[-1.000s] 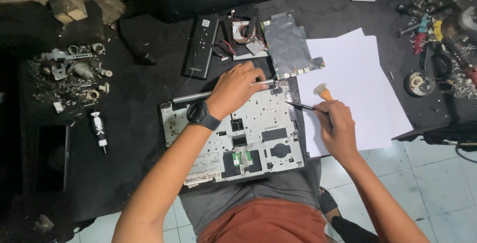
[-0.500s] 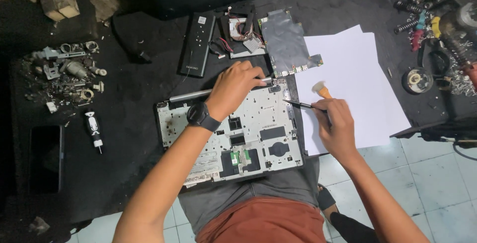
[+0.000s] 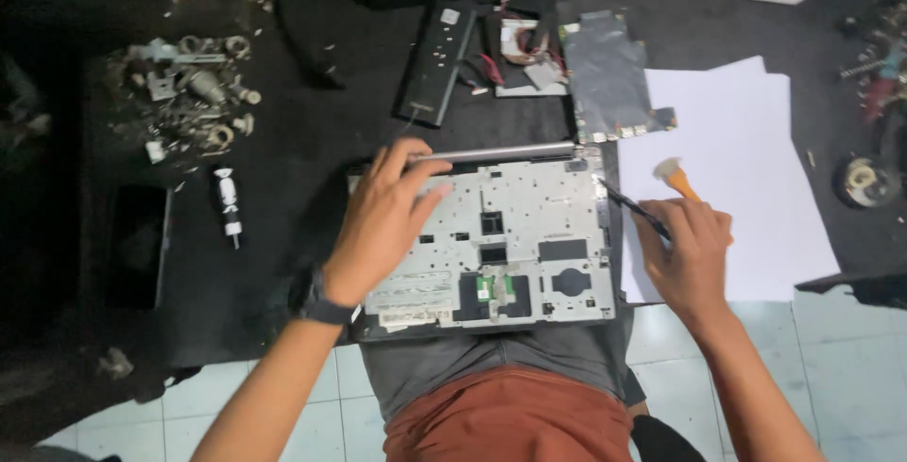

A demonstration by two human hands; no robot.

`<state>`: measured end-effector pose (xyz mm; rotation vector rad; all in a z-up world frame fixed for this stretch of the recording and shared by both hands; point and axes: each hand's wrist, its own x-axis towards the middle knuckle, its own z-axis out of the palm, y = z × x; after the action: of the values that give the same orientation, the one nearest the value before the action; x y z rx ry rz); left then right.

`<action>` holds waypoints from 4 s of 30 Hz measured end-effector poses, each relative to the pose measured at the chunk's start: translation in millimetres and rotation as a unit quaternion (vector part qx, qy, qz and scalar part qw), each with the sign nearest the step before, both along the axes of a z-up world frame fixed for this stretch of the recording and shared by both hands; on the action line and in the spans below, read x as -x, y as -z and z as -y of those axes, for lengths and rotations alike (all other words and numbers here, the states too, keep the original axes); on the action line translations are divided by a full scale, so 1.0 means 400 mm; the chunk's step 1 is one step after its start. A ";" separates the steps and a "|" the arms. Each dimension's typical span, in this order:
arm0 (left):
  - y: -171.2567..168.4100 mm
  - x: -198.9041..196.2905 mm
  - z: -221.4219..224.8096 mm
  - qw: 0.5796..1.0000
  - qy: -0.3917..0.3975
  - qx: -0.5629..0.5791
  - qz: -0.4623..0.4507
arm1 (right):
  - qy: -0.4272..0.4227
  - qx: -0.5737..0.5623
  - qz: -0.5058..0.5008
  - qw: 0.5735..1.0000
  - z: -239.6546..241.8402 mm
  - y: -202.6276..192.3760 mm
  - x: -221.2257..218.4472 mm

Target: Disassembling and cleaning a laptop motherboard and chassis using a brush and hands.

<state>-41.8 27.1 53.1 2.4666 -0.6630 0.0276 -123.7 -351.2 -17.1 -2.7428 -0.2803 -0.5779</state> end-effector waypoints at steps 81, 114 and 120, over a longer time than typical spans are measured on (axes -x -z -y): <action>0.086 0.106 -0.066 0.958 -0.265 0.090 -0.059 | -0.084 -0.062 0.019 0.994 -0.223 -0.114 -0.202; 0.064 0.092 -0.047 0.881 -0.348 0.258 -0.191 | 0.134 -0.321 -0.051 0.936 -0.317 -0.055 -0.164; 0.070 0.096 -0.037 0.872 -0.358 0.279 -0.182 | 0.132 -0.193 -0.035 0.972 -0.297 -0.080 -0.162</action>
<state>-80.2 41.8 25.2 1.9300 0.4015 0.0330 -58.8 -232.3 14.9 -2.4255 0.1997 -0.5334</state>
